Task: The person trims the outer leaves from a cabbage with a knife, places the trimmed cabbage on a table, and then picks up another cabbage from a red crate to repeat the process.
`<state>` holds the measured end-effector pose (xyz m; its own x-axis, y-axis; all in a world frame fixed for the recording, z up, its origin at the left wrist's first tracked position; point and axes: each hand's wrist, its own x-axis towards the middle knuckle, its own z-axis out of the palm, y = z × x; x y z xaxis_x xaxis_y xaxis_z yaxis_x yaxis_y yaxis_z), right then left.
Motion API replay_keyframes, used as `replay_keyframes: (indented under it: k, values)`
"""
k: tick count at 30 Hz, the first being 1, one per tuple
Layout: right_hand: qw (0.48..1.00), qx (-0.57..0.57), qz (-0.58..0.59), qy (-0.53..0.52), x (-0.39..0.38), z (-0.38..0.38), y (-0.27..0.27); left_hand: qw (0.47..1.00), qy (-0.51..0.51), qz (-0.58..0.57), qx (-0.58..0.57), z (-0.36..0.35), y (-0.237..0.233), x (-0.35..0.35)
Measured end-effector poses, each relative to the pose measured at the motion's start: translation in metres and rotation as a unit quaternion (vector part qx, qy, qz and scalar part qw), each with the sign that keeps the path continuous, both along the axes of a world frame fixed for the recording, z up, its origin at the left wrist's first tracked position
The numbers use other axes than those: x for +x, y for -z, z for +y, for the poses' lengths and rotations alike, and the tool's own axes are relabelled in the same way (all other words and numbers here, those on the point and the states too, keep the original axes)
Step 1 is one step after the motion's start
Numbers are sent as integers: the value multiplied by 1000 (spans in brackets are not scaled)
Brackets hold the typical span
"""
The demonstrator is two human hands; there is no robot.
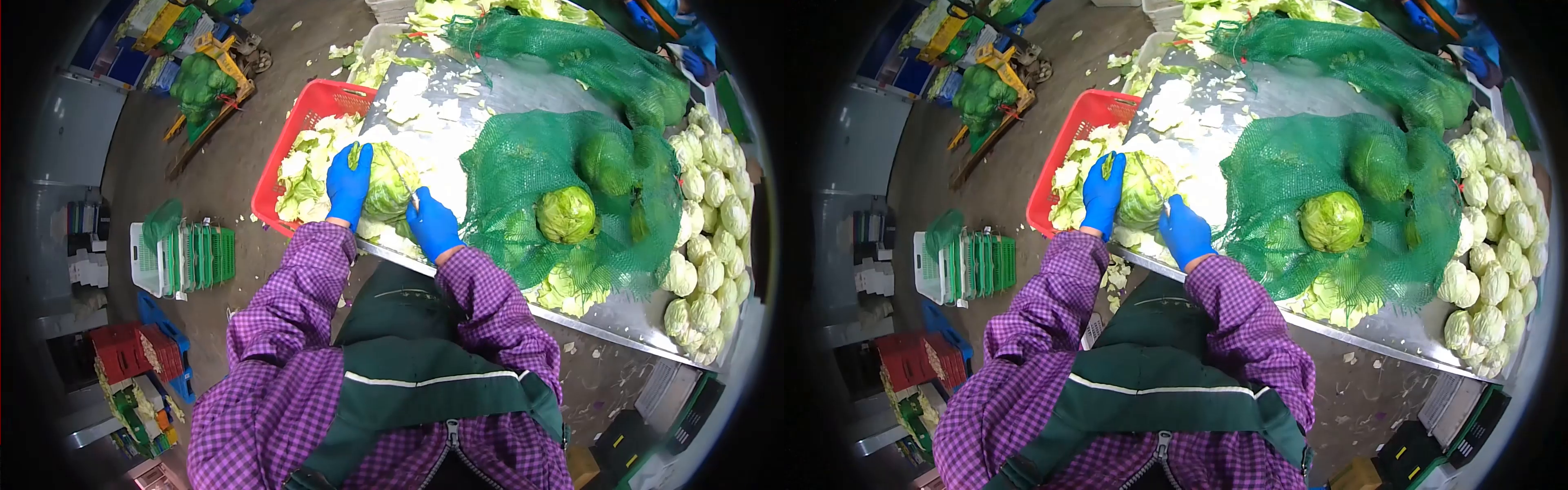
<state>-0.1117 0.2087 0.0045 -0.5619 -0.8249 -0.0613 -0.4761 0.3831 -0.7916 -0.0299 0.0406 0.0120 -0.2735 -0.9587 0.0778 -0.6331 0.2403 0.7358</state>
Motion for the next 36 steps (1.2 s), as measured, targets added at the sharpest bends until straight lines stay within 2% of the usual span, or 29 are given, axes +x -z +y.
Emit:
replay_keyframes:
  k: [3, 5, 6, 7, 10, 13, 15, 17, 18, 20, 21, 22, 24, 27, 29, 32, 33, 34, 35, 36]
  values:
    - [995, 85, -23, -55, -10, 3, -12, 999, 31, 26, 11, -9, 1, -2]
    - [994, 95, -14, -44, -14, -7, 15, 997, 78, 13, -25, -8, 1, -4]
    - [994, 98, -4, -38, -15, -12, 17, 997, 79, 11, -21, -6, 2, -1]
    - [986, 158, -15, -43, -25, -23, 17, 997, 67, 9, -22, -12, 0, -7]
    - [991, 114, -20, -62, -21, -19, 7, 999, 46, -6, 25, -19, -3, -9]
    - [978, 181, -40, -95, -21, 2, -17, 997, 31, -5, 69, -31, -13, -10]
    - [976, 190, -43, -98, -22, -5, 11, 989, 62, -22, 130, -36, -23, -11]
    - [974, 218, 22, -64, -37, -34, 70, 994, 66, -12, 90, -38, -4, -12]
    - [974, 216, 18, -65, -34, -38, 75, 996, 73, -10, 51, -34, -4, -10]
    - [966, 236, 56, -94, -49, -60, 82, 996, 61, 16, 60, -42, -8, -11]
    - [968, 215, 69, -110, -58, -61, 90, 991, 51, 44, 119, -42, -9, -4]
    - [928, 222, -252, -158, -84, -68, 59, 982, 42, 75, 168, -50, -11, -1]
    - [845, 264, -421, -199, -120, -90, 52, 976, 59, 108, 182, -63, 8, 12]
    - [866, 275, -379, -176, -127, -119, 19, 959, 59, 177, 215, -70, 18, 20]
    - [871, 270, -360, -199, -132, -145, 22, 912, 84, 277, 290, -60, 3, 28]
    - [884, 278, -332, -178, -114, -189, 22, 908, 139, 302, 255, -59, 13, 42]
    - [922, 154, -192, -299, -115, -204, 40, 909, 142, 300, 251, -64, 23, 49]
    - [912, 21, -45, -407, -109, -213, 42, 909, 136, 301, 253, -64, 22, 50]
    - [945, 110, -146, -271, -96, -230, 44, 925, 123, 293, 206, -67, 21, 49]
    - [942, 197, -240, -125, -81, -241, 34, 940, 108, 283, 159, -65, 16, 49]
